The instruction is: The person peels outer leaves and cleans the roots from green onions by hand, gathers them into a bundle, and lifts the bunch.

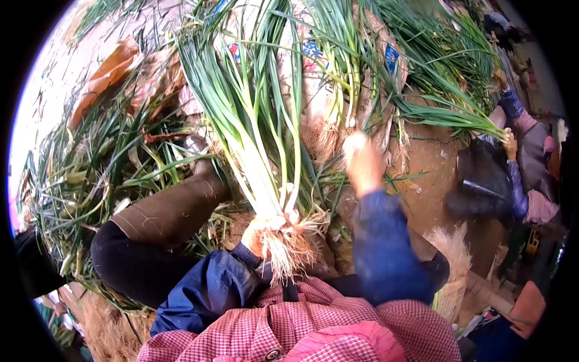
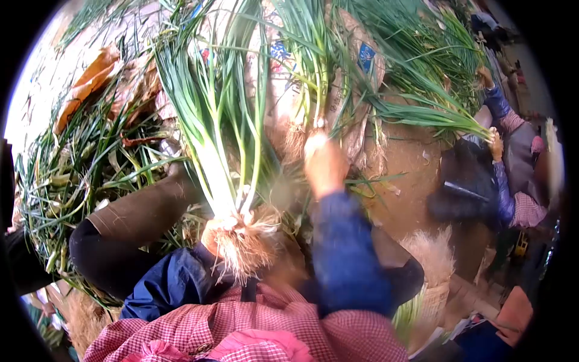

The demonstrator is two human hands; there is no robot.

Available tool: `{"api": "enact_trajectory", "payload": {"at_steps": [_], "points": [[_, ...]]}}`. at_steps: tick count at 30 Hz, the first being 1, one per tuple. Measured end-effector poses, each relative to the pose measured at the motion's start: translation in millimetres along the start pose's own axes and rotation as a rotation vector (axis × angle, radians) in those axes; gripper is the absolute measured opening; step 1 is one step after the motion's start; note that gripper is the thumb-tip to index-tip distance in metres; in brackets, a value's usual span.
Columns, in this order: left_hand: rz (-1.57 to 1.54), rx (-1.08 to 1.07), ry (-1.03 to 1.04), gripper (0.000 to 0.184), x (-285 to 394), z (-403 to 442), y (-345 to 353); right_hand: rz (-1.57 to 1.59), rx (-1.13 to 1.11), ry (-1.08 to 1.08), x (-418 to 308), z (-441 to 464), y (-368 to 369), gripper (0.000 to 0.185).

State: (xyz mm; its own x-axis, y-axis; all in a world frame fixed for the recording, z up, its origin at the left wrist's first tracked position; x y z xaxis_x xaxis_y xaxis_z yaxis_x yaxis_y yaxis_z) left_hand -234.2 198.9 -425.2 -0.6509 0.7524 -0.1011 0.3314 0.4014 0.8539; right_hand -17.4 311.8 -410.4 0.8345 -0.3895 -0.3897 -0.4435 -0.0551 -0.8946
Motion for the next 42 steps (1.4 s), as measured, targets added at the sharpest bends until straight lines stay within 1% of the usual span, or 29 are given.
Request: {"api": "enact_trajectory", "payload": {"at_steps": [1,2,3,4,6,7,8,9,10,13,14,16,17,19,20,21,23,25,28,29,30,31,32,34,35,36,38,40,42], "points": [[0.031,0.066,-0.049,0.062,-4.4,-2.1,-8.6,-0.066,0.165,0.067,-0.3,35.8,-19.7,0.029],[0.044,0.002,-0.027,0.053,-6.5,-0.1,-6.1,-0.105,0.267,0.086,21.1,77.2,-10.5,0.032],[0.102,-0.010,-0.017,0.048,-7.5,0.3,4.6,-0.067,0.145,0.238,50.8,120.2,20.7,0.034],[0.162,-0.020,0.000,0.043,-4.7,0.5,14.1,0.004,0.025,0.216,57.6,138.5,39.3,0.031],[0.141,-0.114,-0.002,0.051,-1.8,5.1,15.3,0.033,-0.057,0.279,36.4,127.0,22.9,0.027],[0.174,-0.114,0.050,0.050,1.5,9.9,22.7,0.189,-0.004,0.222,34.4,115.8,26.9,0.023],[0.201,-0.103,0.100,0.050,3.5,10.9,28.4,0.064,0.042,0.034,1.3,89.4,3.3,0.019],[0.169,0.055,0.127,0.047,6.5,6.7,17.3,0.461,-0.156,0.160,-11.9,56.2,7.7,0.018],[0.157,0.049,0.130,0.046,9.2,11.0,19.8,0.468,-0.223,0.085,-6.8,36.6,25.8,0.024],[0.257,0.140,0.047,0.047,2.3,9.3,-4.5,0.801,-0.521,0.095,-42.6,-45.2,57.4,0.019],[0.279,0.104,0.097,0.038,3.7,9.0,15.1,0.935,-0.655,0.078,-54.6,-62.1,71.3,0.018],[0.295,0.159,0.099,0.036,-3.8,10.5,7.3,0.722,-0.426,-0.094,-60.8,-47.0,57.9,0.014],[0.238,0.092,0.112,0.034,-5.7,12.5,4.9,0.550,-0.039,-0.265,-55.7,-38.5,48.7,0.019],[0.170,0.095,0.102,0.033,-7.3,10.9,2.5,0.226,0.098,-0.344,-17.8,-40.6,93.6,0.021],[0.131,0.045,0.124,0.033,-3.0,14.0,3.5,0.553,0.042,-0.122,-35.2,-55.1,64.5,0.022],[0.137,0.041,0.169,0.032,5.0,12.4,4.7,0.163,-0.039,-0.167,-54.8,-73.4,40.1,0.024],[0.146,0.078,0.179,0.030,6.9,10.9,5.6,0.929,-0.120,-0.153,5.4,-68.2,98.2,0.030],[0.177,0.159,0.117,0.030,-3.1,7.2,0.9,0.897,-0.103,-0.107,-20.4,-67.0,55.4,0.030],[0.190,0.159,0.120,0.027,-7.8,2.8,3.6,0.628,0.234,-0.376,-36.0,-33.1,60.5,0.031],[0.176,0.167,0.122,0.027,-5.8,0.5,1.1,0.769,0.170,-0.242,-35.2,-43.2,54.3,0.027],[0.145,0.173,0.127,0.026,-5.5,1.7,-2.0,1.038,-0.079,0.173,-41.4,-60.6,42.0,0.021],[0.149,0.161,0.144,0.026,-2.9,2.6,-1.3,0.959,-0.021,0.079,-38.0,-70.5,34.1,0.021],[0.045,0.028,0.070,0.027,-5.6,8.4,-8.5,0.877,0.032,0.000,-32.1,-84.0,28.0,0.021],[0.067,0.096,0.122,0.030,-3.0,12.0,-14.8,1.100,0.110,0.198,-14.8,-114.3,26.3,0.021],[-0.048,-0.047,0.038,0.032,-7.8,8.3,5.5,1.182,0.195,0.176,-19.9,-124.3,0.9,0.020],[-0.047,-0.042,0.041,0.032,-7.0,5.3,14.8,1.212,0.220,0.217,-6.9,-132.7,-7.5,0.020],[0.037,0.127,0.119,0.029,-3.7,4.5,16.7,1.496,0.317,0.377,13.4,-141.4,0.0,0.020],[0.004,0.119,0.110,0.030,-5.6,6.9,14.9,1.500,0.334,0.317,18.3,-138.6,-8.2,0.023],[0.115,0.127,0.171,0.031,-1.9,6.4,7.1,1.392,0.488,0.063,22.5,-131.2,-49.5,0.030]]}}
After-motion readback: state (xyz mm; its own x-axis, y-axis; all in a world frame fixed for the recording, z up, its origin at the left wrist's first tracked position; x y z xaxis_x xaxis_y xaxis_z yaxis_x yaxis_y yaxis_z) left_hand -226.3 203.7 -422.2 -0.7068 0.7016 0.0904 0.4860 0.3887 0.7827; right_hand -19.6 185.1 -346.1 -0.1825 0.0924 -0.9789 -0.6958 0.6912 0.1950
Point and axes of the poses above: each hand's wrist, its own z-axis towards the middle knuckle, its own y-axis out of the palm, x = y × z, the point moved 8 cm from there along z, towards the middle knuckle, and after that the axes turned 1 degree about x, right-handed, at the moved point
